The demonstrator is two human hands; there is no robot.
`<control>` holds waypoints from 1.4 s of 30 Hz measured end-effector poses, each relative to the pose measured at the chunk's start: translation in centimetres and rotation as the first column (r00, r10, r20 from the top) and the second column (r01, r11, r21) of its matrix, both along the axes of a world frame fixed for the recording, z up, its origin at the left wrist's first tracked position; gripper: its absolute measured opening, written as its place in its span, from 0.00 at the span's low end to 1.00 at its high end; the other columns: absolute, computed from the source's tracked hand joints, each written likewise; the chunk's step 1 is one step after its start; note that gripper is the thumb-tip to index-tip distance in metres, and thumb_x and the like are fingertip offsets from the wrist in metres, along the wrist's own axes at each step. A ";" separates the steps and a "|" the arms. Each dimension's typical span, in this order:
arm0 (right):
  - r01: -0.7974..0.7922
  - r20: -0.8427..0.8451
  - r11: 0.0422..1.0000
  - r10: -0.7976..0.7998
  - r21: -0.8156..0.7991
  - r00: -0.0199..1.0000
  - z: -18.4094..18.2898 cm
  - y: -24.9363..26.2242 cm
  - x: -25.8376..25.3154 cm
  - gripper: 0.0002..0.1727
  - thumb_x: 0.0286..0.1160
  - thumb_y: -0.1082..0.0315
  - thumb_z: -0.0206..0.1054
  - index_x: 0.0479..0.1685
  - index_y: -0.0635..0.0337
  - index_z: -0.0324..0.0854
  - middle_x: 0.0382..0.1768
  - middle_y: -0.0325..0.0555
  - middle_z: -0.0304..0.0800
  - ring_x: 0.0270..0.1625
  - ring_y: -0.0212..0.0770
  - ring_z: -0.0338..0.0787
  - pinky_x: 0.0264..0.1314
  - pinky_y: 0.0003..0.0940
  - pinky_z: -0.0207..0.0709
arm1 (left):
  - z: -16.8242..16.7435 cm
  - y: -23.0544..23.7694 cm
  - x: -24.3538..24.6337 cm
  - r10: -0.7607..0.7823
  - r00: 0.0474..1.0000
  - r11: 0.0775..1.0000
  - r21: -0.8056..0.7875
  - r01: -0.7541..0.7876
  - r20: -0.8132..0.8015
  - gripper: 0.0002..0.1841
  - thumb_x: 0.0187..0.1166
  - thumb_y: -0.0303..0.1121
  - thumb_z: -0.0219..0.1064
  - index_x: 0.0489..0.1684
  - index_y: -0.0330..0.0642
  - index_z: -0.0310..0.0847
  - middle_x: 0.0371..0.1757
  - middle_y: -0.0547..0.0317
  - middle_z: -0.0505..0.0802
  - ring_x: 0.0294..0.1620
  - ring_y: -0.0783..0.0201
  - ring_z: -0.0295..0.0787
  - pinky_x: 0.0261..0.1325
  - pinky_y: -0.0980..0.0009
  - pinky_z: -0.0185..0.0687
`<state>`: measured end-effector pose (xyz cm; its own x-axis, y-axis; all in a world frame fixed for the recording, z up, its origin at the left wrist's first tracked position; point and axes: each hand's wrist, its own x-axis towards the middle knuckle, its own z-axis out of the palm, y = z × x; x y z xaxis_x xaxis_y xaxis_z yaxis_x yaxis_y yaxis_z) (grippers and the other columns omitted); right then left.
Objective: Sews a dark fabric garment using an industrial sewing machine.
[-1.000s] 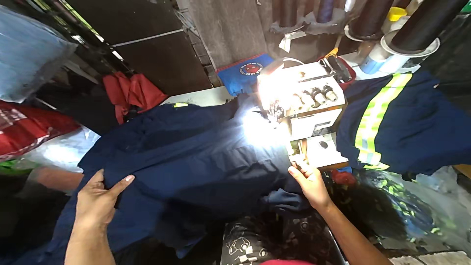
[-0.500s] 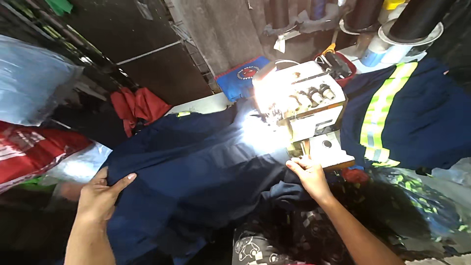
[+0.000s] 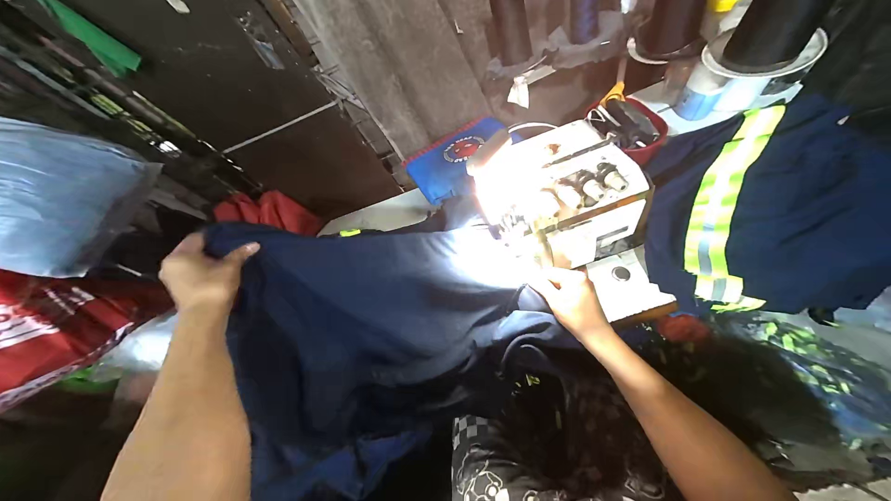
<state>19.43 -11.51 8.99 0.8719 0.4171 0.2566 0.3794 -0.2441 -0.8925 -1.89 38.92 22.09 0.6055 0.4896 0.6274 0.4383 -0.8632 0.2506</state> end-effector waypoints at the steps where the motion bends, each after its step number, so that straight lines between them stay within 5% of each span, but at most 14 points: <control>1: -0.025 -0.009 0.999 0.025 -0.041 1.000 0.1 -0.2 0.0 0.19 0.82 0.56 0.65 0.32 0.61 0.91 0.30 0.45 0.90 0.37 0.37 0.88 0.47 0.42 0.79 | 1.6 -3.6 2.7 0.147 0.982 0.982 -0.101 -0.159 -0.117 0.27 0.76 0.33 0.75 0.68 0.22 0.76 0.64 0.14 0.83 0.69 0.18 0.77 0.70 0.21 0.65; 4: -0.194 -0.117 0.968 0.176 -0.160 0.977 -0.1 -2.0 0.0 0.21 0.85 0.55 0.61 0.31 0.62 0.87 0.30 0.45 0.86 0.37 0.38 0.84 0.46 0.43 0.76 | 2.4 -13.0 7.5 0.259 0.873 0.932 -0.129 -0.337 -0.413 0.33 0.82 0.38 0.70 0.75 0.16 0.68 0.74 0.04 0.68 0.78 0.06 0.55 0.70 0.09 0.43; 7: -0.406 -0.379 0.880 0.298 -0.246 0.876 -0.6 -5.9 -0.3 0.19 0.85 0.58 0.64 0.51 0.67 0.88 0.46 0.54 0.89 0.52 0.45 0.87 0.61 0.47 0.79 | -3.9 -24.5 5.5 -0.069 0.946 0.998 -0.026 0.064 -0.317 0.31 0.84 0.47 0.64 0.80 0.35 0.71 0.79 0.26 0.75 0.82 0.23 0.64 0.76 0.21 0.55; 9: -0.508 -0.474 0.837 0.369 -0.203 0.799 -2.6 -7.7 -0.8 0.14 0.80 0.61 0.67 0.45 0.65 0.89 0.41 0.51 0.91 0.48 0.42 0.89 0.57 0.48 0.81 | -11.1 -31.5 3.6 -0.467 0.858 0.884 -0.112 0.453 -0.216 0.29 0.81 0.54 0.65 0.77 0.47 0.79 0.77 0.44 0.83 0.83 0.40 0.71 0.85 0.36 0.59; 11: -0.599 -0.518 0.778 0.439 -0.189 0.734 -4.3 -9.0 -1.2 0.12 0.73 0.59 0.69 0.41 0.58 0.90 0.36 0.43 0.92 0.42 0.37 0.91 0.51 0.47 0.83 | -17.5 -35.6 2.9 -0.599 0.778 0.799 -0.067 0.598 -0.190 0.25 0.79 0.54 0.65 0.74 0.60 0.83 0.68 0.55 0.90 0.72 0.47 0.81 0.80 0.42 0.65; 13: -0.631 -0.520 0.688 0.413 -0.359 0.747 -3.9 -10.7 -1.2 0.17 0.69 0.55 0.76 0.49 0.57 0.91 0.41 0.47 0.94 0.48 0.43 0.93 0.57 0.54 0.83 | -20.2 -36.2 2.4 -0.596 0.801 0.798 0.070 0.599 -0.050 0.13 0.82 0.40 0.62 0.56 0.58 0.92 0.43 0.59 0.93 0.52 0.55 0.87 0.69 0.51 0.74; 17: -0.404 -0.413 0.380 0.062 -0.832 0.909 -2.5 -15.0 -0.9 0.22 0.74 0.54 0.75 0.61 0.58 0.88 0.56 0.65 0.92 0.64 0.69 0.88 0.65 0.73 0.74 | -17.7 -33.5 -4.8 -0.595 0.798 0.794 0.086 0.602 -0.098 0.10 0.85 0.36 0.58 0.33 0.53 0.82 0.36 0.61 0.83 0.49 0.60 0.82 0.65 0.65 0.77; 20: -0.373 -0.401 0.380 0.005 -0.846 0.916 -5.5 -19.2 -0.9 0.31 0.69 0.50 0.78 0.69 0.58 0.84 0.63 0.67 0.88 0.71 0.71 0.82 0.72 0.73 0.70 | -18.7 -31.8 -10.4 -0.543 0.695 0.831 -0.421 0.364 -0.471 0.05 0.69 0.23 0.69 0.28 0.41 0.92 0.34 0.48 0.92 0.43 0.46 0.92 0.49 0.48 0.88; 23: -0.180 -0.249 0.469 -0.090 -0.865 0.964 -6.8 -20.4 -2.4 0.41 0.64 0.51 0.82 0.78 0.63 0.76 0.75 0.77 0.74 0.80 0.82 0.66 0.76 0.82 0.54 | -21.7 -32.2 -11.5 -0.477 0.830 0.398 -0.913 -0.090 -0.290 0.16 0.79 0.28 0.66 0.59 0.26 0.84 0.49 0.43 0.92 0.48 0.55 0.90 0.59 0.55 0.84; 26: 0.176 0.139 0.768 -0.114 -0.616 0.984 -4.1 -17.9 -2.8 0.30 0.69 0.58 0.78 0.69 0.66 0.83 0.66 0.77 0.81 0.69 0.82 0.78 0.67 0.83 0.65 | -24.4 -36.0 -7.1 0.015 0.992 -0.170 -0.977 0.129 0.129 0.29 0.75 0.34 0.69 0.74 0.31 0.67 0.56 0.47 0.91 0.52 0.57 0.92 0.57 0.59 0.91; 29: 0.135 0.332 0.948 -0.032 -0.290 0.943 0.0 -11.9 -2.0 0.30 0.69 0.56 0.75 0.69 0.63 0.83 0.63 0.66 0.85 0.64 0.65 0.86 0.63 0.62 0.80 | -23.3 -38.6 -0.7 0.390 0.898 -0.485 -0.783 0.389 0.204 0.10 0.91 0.31 0.52 0.61 0.38 0.75 0.47 0.51 0.94 0.48 0.56 0.94 0.54 0.56 0.92; 34: -0.229 0.175 0.946 0.271 -0.228 0.946 0.8 -3.7 2.3 0.32 0.61 0.53 0.83 0.62 0.64 0.86 0.56 0.58 0.91 0.61 0.58 0.87 0.68 0.60 0.76 | -23.3 -38.6 0.5 0.596 0.786 -0.564 -0.612 0.555 0.164 0.12 0.89 0.33 0.50 0.48 0.37 0.78 0.42 0.46 0.93 0.42 0.50 0.95 0.49 0.53 0.93; 38: -0.253 0.144 0.953 0.278 -0.169 0.950 -0.2 -3.5 2.6 0.20 0.65 0.59 0.80 0.48 0.67 0.90 0.42 0.55 0.91 0.44 0.46 0.87 0.52 0.45 0.80 | -23.1 -41.3 -0.7 0.491 0.810 -0.709 -0.393 0.586 0.321 0.20 0.88 0.42 0.51 0.60 0.36 0.80 0.59 0.42 0.92 0.65 0.44 0.89 0.68 0.48 0.84; 42: -0.259 0.138 0.965 0.261 -0.033 0.955 -2.1 -4.5 2.8 0.13 0.71 0.59 0.74 0.37 0.62 0.89 0.31 0.39 0.88 0.31 0.24 0.79 0.37 0.23 0.74 | -21.4 -42.3 0.2 0.445 0.806 -0.781 -0.271 0.562 0.390 0.18 0.82 0.43 0.63 0.55 0.39 0.88 0.57 0.42 0.95 0.63 0.46 0.92 0.68 0.51 0.85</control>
